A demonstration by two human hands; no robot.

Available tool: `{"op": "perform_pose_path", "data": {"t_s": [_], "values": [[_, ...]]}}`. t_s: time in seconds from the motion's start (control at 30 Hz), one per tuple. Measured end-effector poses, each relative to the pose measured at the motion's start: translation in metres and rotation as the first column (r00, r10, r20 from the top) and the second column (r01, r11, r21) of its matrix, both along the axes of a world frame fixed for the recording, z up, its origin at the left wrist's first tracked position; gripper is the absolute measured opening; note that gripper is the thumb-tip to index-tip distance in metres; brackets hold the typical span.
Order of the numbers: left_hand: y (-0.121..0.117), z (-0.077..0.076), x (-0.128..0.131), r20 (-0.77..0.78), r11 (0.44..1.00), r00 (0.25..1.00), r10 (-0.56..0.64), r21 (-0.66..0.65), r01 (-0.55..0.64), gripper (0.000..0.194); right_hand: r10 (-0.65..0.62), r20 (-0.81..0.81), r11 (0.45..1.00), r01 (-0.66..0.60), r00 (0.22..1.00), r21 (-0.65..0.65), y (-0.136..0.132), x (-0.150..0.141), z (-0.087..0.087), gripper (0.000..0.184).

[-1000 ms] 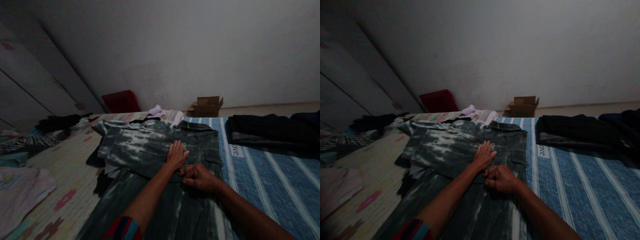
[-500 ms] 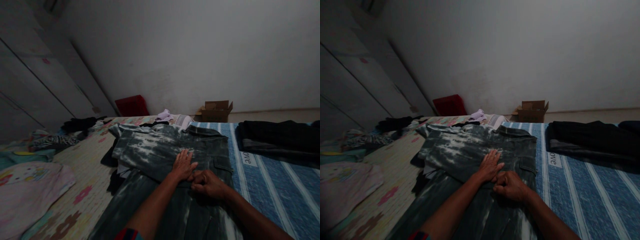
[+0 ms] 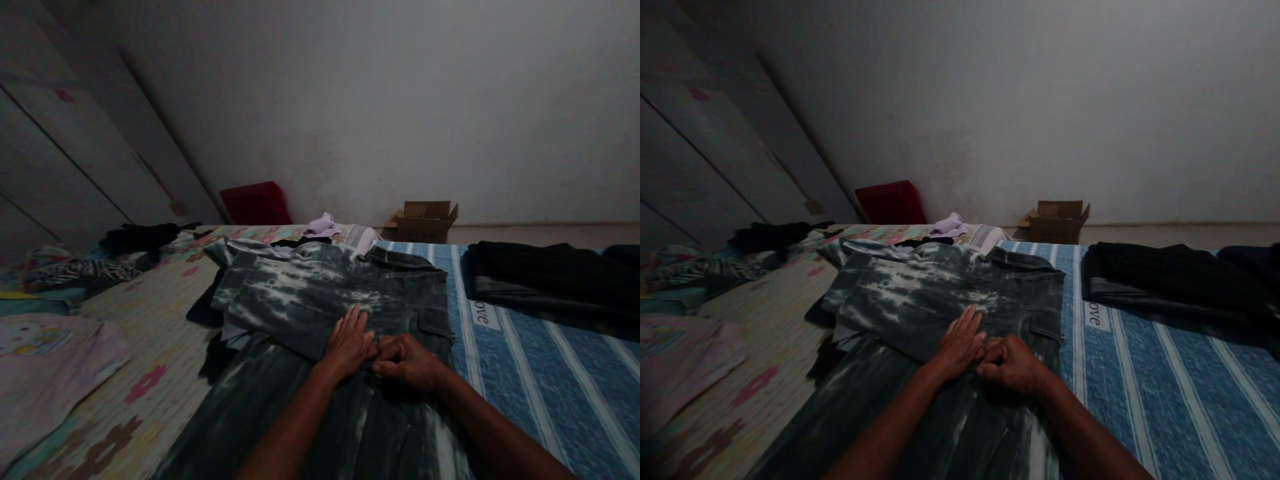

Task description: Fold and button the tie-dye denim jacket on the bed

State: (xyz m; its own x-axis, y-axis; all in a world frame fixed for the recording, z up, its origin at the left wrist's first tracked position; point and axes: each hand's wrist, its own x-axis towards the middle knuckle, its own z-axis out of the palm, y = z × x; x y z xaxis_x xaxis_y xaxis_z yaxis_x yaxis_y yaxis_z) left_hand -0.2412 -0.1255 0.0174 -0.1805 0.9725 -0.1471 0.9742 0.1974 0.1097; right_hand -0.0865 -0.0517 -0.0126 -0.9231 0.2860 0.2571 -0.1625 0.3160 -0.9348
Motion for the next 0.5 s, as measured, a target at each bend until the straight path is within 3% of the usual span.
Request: {"op": "perform_pose_path", "data": {"t_s": [0.5], "values": [[0.0015,-0.0085,0.0021,-0.006,0.999,0.999,0.036,0.035,-0.036,0.059,-0.032,0.024,0.999,0.032,0.999,-0.017,0.0012,0.003,0.0014,0.05]]}}
